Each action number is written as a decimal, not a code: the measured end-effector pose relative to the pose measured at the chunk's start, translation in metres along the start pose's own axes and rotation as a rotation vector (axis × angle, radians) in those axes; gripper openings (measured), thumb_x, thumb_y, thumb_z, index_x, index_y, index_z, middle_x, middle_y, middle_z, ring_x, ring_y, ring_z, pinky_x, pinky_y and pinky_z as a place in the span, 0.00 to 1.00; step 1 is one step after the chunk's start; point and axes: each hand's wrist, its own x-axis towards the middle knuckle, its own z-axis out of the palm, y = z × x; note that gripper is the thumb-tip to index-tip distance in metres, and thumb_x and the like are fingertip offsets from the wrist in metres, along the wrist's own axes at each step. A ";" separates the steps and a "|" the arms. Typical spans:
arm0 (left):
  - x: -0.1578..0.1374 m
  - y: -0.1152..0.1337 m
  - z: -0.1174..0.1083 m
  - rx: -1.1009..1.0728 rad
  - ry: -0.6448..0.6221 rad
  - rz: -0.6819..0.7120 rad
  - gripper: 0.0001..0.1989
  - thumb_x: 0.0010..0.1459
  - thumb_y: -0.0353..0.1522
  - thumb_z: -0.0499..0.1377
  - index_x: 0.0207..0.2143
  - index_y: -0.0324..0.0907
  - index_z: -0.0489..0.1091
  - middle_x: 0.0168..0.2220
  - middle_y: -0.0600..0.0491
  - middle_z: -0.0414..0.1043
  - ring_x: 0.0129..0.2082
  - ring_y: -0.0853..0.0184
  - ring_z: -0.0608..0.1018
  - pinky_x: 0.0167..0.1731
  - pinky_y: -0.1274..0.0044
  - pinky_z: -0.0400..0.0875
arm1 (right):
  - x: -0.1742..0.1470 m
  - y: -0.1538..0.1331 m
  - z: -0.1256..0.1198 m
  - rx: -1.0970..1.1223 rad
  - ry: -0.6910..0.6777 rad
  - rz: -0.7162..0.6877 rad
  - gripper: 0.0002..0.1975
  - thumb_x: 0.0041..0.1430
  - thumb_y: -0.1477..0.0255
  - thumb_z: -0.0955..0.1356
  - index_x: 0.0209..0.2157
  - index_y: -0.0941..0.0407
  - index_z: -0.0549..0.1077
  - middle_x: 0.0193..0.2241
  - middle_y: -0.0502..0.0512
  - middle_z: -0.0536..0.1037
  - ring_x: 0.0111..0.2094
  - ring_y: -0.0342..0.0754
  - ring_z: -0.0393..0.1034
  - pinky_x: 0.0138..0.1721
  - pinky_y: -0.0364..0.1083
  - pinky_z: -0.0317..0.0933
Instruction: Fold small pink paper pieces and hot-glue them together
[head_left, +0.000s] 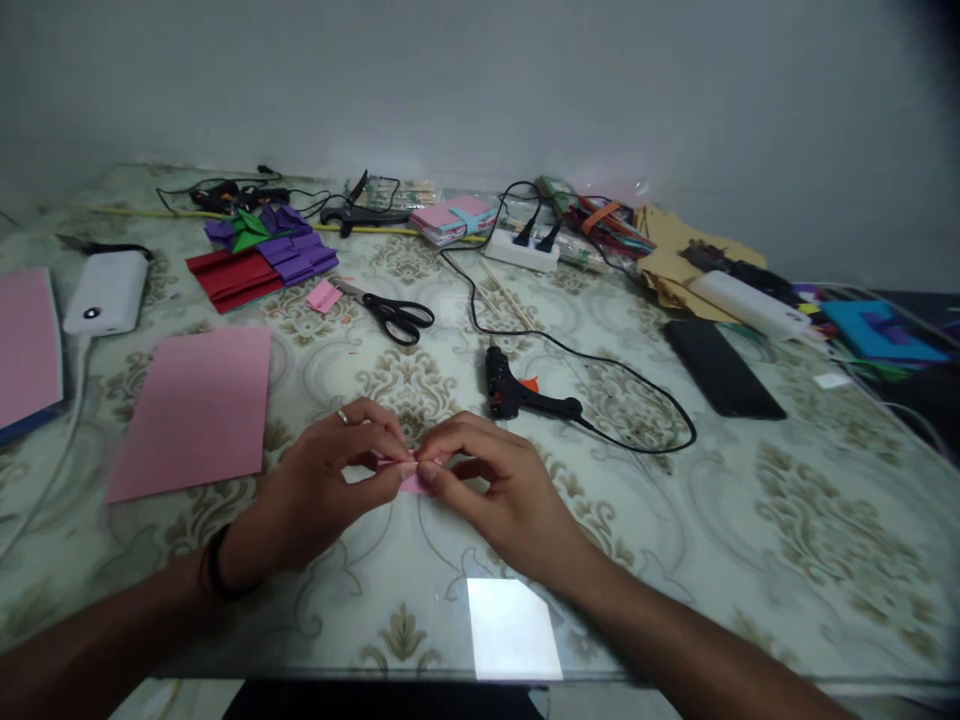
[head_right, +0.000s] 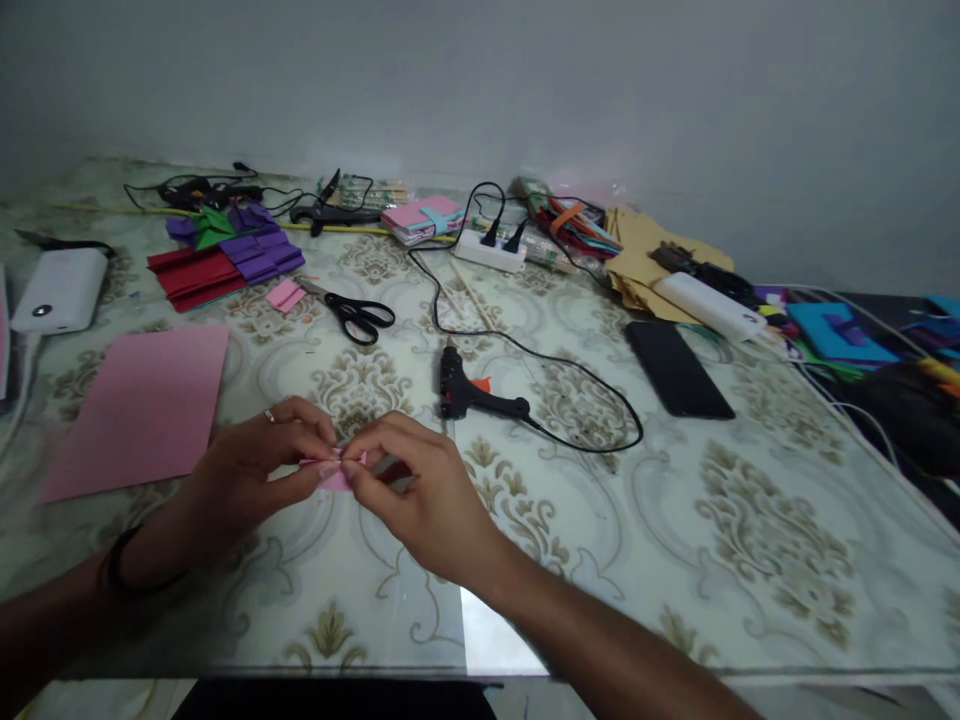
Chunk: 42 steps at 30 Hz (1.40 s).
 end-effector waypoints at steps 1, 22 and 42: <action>0.000 0.000 0.001 0.023 0.017 0.037 0.05 0.61 0.28 0.63 0.32 0.43 0.79 0.40 0.52 0.75 0.40 0.67 0.78 0.40 0.76 0.73 | 0.000 0.000 0.000 -0.011 -0.005 -0.025 0.04 0.66 0.74 0.71 0.35 0.54 0.78 0.36 0.54 0.78 0.38 0.45 0.74 0.33 0.41 0.69; -0.001 0.004 -0.009 0.080 -0.021 -0.042 0.08 0.67 0.33 0.62 0.34 0.46 0.81 0.35 0.55 0.73 0.38 0.67 0.76 0.41 0.73 0.69 | 0.007 0.001 -0.014 -0.096 -0.012 -0.049 0.07 0.66 0.75 0.72 0.32 0.54 0.78 0.36 0.53 0.79 0.40 0.47 0.75 0.44 0.47 0.68; 0.000 -0.006 0.000 0.536 -0.151 0.177 0.07 0.67 0.26 0.59 0.38 0.41 0.77 0.38 0.50 0.79 0.40 0.60 0.81 0.43 0.70 0.74 | 0.003 0.021 -0.008 -0.669 -0.217 -0.199 0.04 0.68 0.76 0.70 0.37 0.59 0.78 0.32 0.55 0.80 0.31 0.48 0.74 0.34 0.46 0.67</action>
